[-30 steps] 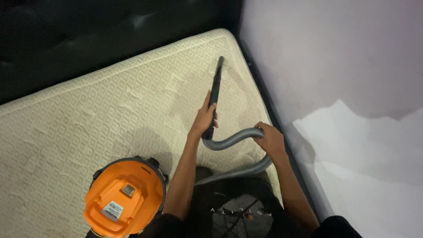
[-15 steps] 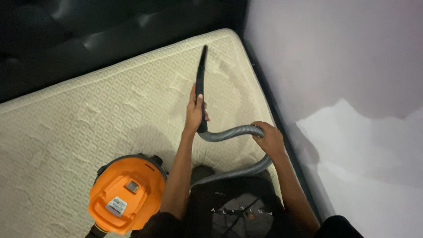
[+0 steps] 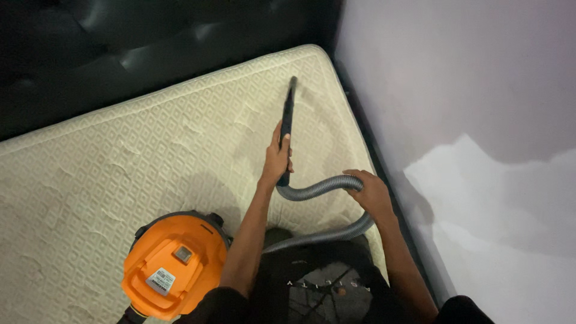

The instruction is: The person vacuums the surface of a mattress using a handheld vacuum attachment, moving the nozzle along the edges and across the top while occasionally adjusting the orange vacuum canister.

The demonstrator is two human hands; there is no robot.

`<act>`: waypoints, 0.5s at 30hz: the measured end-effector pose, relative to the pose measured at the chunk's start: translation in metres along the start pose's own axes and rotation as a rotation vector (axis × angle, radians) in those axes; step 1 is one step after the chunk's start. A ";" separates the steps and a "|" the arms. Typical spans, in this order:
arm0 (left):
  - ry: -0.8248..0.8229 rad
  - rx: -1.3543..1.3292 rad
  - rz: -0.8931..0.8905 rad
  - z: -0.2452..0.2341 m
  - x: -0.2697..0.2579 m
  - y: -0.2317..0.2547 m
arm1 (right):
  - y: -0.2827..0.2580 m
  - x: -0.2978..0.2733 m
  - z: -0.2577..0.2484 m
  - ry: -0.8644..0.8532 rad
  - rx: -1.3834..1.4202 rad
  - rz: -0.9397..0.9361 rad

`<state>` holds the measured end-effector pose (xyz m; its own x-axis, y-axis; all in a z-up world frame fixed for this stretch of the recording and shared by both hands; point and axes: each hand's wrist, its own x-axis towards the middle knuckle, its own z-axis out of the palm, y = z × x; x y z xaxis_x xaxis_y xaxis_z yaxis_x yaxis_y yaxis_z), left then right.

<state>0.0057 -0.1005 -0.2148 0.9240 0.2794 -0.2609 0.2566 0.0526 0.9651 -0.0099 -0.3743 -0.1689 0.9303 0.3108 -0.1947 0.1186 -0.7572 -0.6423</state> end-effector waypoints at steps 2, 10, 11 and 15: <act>-0.034 -0.019 -0.004 -0.001 -0.002 0.001 | 0.003 -0.002 -0.002 -0.047 -0.012 -0.041; 0.005 0.054 -0.028 -0.038 -0.002 0.007 | -0.011 0.002 0.008 -0.082 0.026 -0.174; 0.049 0.055 -0.022 -0.042 -0.001 0.007 | -0.015 0.004 0.009 -0.068 0.024 -0.213; 0.201 0.070 0.023 -0.060 0.001 0.006 | -0.037 0.008 0.012 -0.053 0.048 -0.238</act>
<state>-0.0092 -0.0429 -0.2079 0.8563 0.4660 -0.2225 0.2618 -0.0203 0.9649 -0.0109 -0.3365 -0.1557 0.8586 0.5077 -0.0712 0.3145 -0.6312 -0.7090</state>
